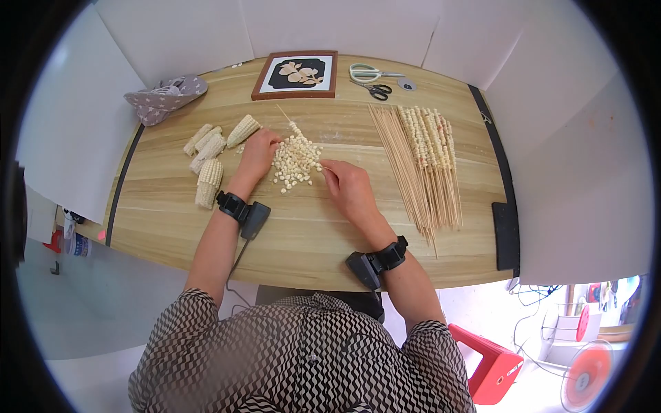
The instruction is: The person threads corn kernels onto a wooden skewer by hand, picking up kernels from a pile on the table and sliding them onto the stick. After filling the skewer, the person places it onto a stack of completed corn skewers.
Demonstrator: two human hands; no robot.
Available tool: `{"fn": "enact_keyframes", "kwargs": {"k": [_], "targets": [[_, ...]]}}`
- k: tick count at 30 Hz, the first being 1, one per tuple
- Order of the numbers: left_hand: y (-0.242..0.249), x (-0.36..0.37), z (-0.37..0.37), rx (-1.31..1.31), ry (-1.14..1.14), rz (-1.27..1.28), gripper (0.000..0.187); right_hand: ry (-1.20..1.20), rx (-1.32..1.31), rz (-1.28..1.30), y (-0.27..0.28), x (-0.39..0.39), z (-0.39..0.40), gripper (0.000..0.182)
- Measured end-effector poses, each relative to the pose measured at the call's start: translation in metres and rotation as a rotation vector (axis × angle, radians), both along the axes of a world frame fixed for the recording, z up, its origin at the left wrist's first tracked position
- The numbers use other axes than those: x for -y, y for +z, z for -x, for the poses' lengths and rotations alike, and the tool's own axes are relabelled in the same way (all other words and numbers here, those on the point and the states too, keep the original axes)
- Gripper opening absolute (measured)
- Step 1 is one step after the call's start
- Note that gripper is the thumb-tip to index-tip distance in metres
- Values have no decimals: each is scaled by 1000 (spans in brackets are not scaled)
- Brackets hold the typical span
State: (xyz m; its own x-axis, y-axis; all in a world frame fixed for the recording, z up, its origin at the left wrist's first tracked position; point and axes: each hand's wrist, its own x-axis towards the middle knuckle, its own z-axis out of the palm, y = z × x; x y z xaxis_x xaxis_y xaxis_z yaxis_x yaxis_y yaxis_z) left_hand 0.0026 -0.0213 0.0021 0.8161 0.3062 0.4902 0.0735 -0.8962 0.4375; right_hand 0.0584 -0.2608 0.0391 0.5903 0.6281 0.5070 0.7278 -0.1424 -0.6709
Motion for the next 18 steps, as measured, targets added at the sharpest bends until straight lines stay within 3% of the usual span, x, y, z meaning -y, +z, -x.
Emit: {"fn": "enact_keyframes", "kwargs": {"k": [5,7,11,13,18], "targets": [[4,0,4,-6,27,70,8,7,4,6,0,0,0,18],[15,9,9,150,146,370,6,9,-2,20,-1,0,0,18],[4,-2,6,356,167,583,9,45,-73,54,5,1,5,18],[-4,-11,6,412,118,936,12,89,-60,52,4,1,6,19],[-4,-15,8,467,141,1026,15,148,-94,75,8,2,9,19]]}}
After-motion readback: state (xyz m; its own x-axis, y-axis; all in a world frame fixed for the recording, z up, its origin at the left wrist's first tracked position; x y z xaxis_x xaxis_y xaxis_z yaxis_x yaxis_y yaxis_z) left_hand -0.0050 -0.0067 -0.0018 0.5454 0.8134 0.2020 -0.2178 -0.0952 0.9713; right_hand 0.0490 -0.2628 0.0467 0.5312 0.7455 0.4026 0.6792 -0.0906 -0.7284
